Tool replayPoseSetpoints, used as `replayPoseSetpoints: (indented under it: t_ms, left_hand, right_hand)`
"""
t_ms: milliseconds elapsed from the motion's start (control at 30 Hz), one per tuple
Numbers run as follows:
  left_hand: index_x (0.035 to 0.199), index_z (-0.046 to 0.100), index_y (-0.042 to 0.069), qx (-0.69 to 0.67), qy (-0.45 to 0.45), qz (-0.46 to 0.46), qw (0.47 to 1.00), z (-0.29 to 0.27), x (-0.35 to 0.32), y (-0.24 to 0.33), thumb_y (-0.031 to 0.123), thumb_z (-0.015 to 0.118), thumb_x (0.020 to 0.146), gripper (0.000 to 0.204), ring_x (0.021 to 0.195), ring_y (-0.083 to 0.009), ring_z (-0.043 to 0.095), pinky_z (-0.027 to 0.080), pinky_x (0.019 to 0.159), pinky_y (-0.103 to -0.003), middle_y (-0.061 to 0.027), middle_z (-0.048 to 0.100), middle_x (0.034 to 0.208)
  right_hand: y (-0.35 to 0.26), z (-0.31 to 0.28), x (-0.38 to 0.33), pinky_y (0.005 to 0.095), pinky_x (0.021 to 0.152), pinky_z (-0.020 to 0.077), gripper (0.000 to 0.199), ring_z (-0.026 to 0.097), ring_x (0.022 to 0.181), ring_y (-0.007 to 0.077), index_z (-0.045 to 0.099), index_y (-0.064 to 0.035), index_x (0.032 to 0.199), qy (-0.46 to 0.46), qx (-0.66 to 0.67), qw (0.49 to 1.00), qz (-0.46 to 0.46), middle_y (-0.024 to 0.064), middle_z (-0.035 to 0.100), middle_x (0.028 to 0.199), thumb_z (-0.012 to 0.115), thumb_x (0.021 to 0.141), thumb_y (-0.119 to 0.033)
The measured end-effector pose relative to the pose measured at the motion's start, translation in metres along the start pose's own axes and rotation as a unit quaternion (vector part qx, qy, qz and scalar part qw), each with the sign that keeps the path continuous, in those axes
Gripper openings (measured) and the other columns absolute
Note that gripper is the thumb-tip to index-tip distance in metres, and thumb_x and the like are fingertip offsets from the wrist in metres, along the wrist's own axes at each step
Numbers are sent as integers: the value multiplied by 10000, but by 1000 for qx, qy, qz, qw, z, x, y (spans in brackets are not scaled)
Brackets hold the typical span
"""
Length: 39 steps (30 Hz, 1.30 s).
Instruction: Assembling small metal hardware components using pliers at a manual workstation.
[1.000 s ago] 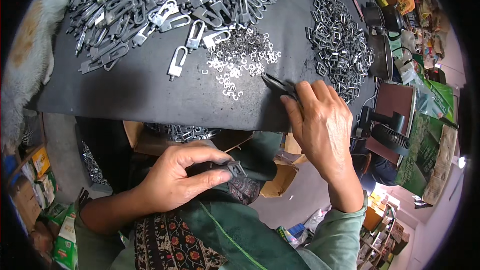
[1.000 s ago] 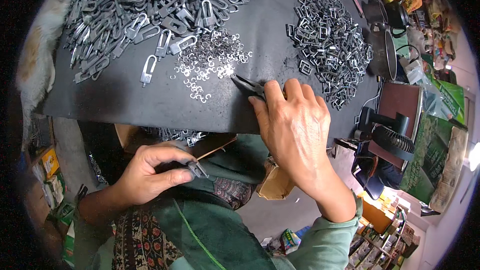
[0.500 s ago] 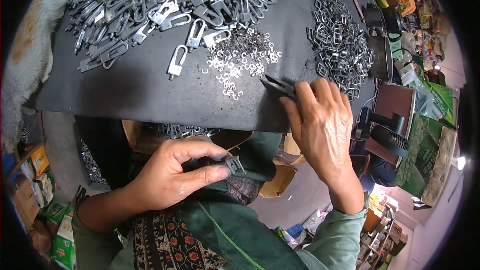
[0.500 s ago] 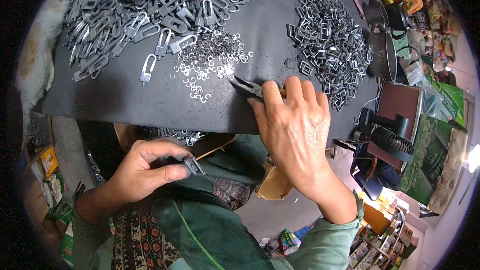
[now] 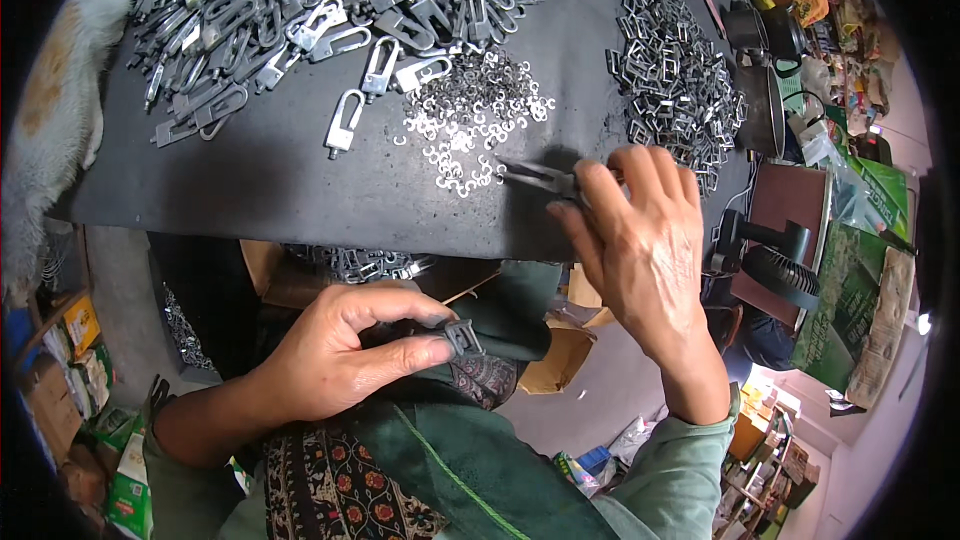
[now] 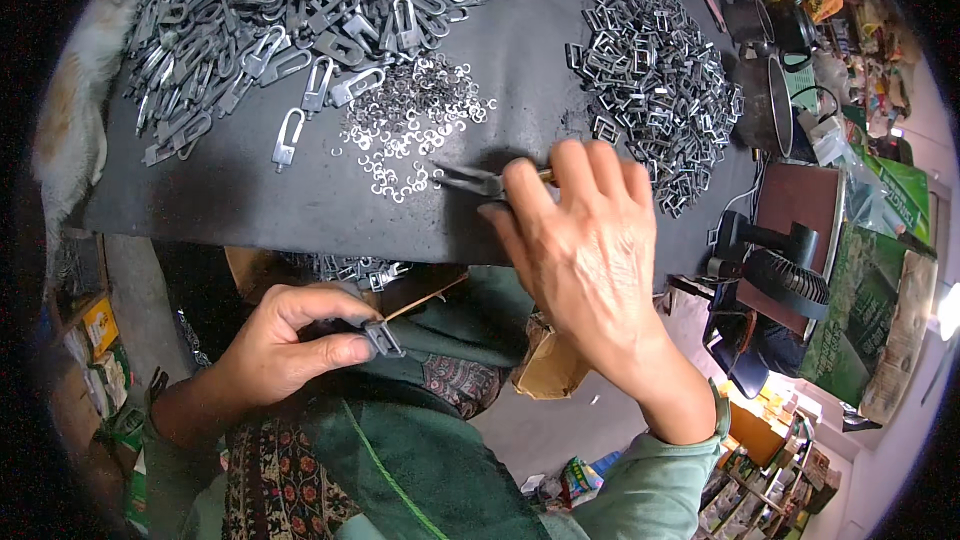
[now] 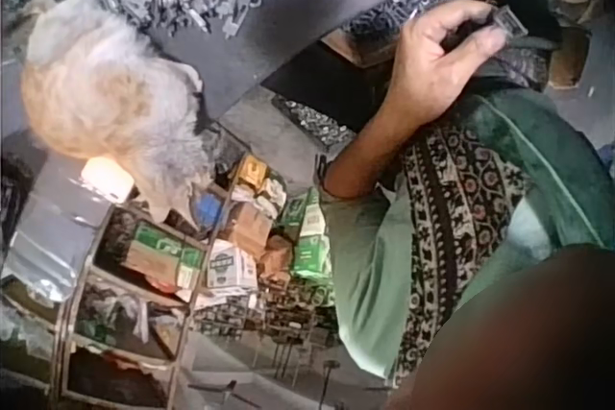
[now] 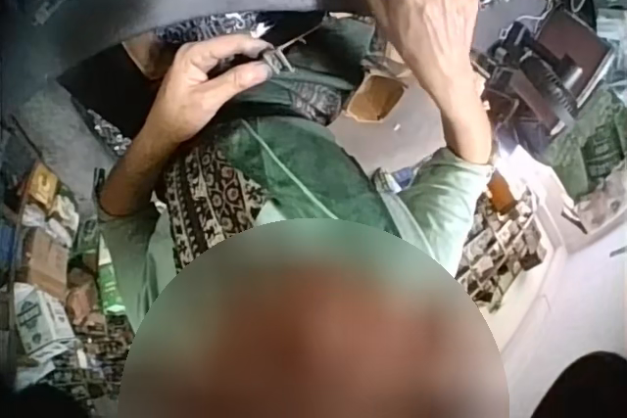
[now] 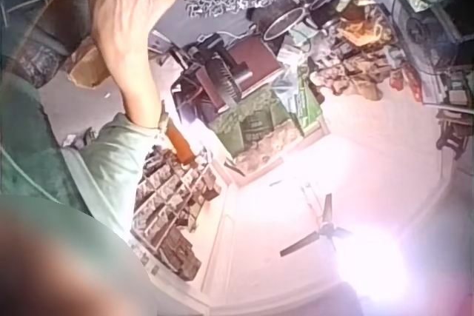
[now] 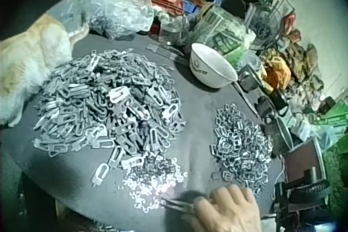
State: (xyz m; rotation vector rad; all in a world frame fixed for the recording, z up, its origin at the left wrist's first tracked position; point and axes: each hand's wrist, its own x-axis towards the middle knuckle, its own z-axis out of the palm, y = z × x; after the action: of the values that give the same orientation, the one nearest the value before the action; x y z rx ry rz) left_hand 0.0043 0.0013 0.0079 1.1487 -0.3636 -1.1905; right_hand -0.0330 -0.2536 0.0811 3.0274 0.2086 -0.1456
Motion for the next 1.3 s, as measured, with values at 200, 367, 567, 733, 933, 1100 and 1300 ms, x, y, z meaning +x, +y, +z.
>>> replayPoseSetpoints:
  t_ms: [200, 367, 567, 733, 933, 1100, 1300]
  left_hand:
    - [1088, 663, -46, -3, 2, -8, 1000, 2, 1, -2, 90, 715, 889, 246, 896, -84, 614, 485, 806, -258, -78, 694, 970]
    - [1086, 664, -44, 8, -5, -6, 1000, 1, 1, -4, 95, 716, 891, 245, 894, -83, 612, 485, 802, -258, -76, 694, 968]
    - [1082, 663, -46, 0, 2, 0, 1000, 2, 0, -4, 92, 709, 896, 236, 890, -80, 608, 484, 797, -257, -73, 693, 956]
    - [1076, 668, -44, 9, 0, 4, 1000, 0, 1, -2, 85, 704, 897, 224, 891, -80, 608, 484, 796, -258, -72, 693, 956]
    - [1083, 675, -38, -15, 38, -10, 999, 1, 4, 7, 89, 693, 905, 219, 899, -79, 608, 485, 811, -257, -68, 695, 968]
    - [1098, 673, -25, -88, 71, -58, 992, 4, 5, 14, 95, 674, 912, 221, 797, -53, 549, 427, 690, -208, -5, 648, 904]
    - [1096, 676, -37, -136, 61, -77, 986, 3, 7, 15, 100, 660, 929, 217, 931, -79, 606, 477, 851, -251, -61, 697, 987]
  right_hand:
    - [4, 2, -7, 433, 831, 401, 319, 527, 924, 306, 593, -71, 1006, 11, -31, 999, 0, 116, 523, 963, 749, 752, -185]
    - [0, 3, -8, 435, 844, 396, 333, 521, 954, 297, 596, -89, 1015, 11, -46, 999, -15, 109, 515, 990, 753, 741, -192]
    - [3, 6, -4, 431, 845, 393, 349, 514, 954, 283, 586, -111, 1004, 20, -59, 998, -32, 93, 503, 968, 759, 723, -225]
    - [5, 4, 0, 424, 821, 406, 364, 521, 922, 281, 589, -107, 991, 22, -64, 996, -52, 89, 511, 950, 771, 704, -237]
    - [14, -12, 0, 406, 710, 443, 366, 557, 815, 288, 607, -75, 958, 0, -11, 995, -98, 92, 540, 885, 761, 699, -283]
    - [12, -18, 1, 394, 624, 447, 406, 570, 735, 282, 610, -54, 912, 11, 94, 975, -202, 87, 541, 817, 725, 691, -374]
    - [9, -19, 1, 387, 613, 447, 447, 570, 726, 277, 614, -43, 896, 10, 97, 969, -226, 89, 539, 809, 704, 683, -425]
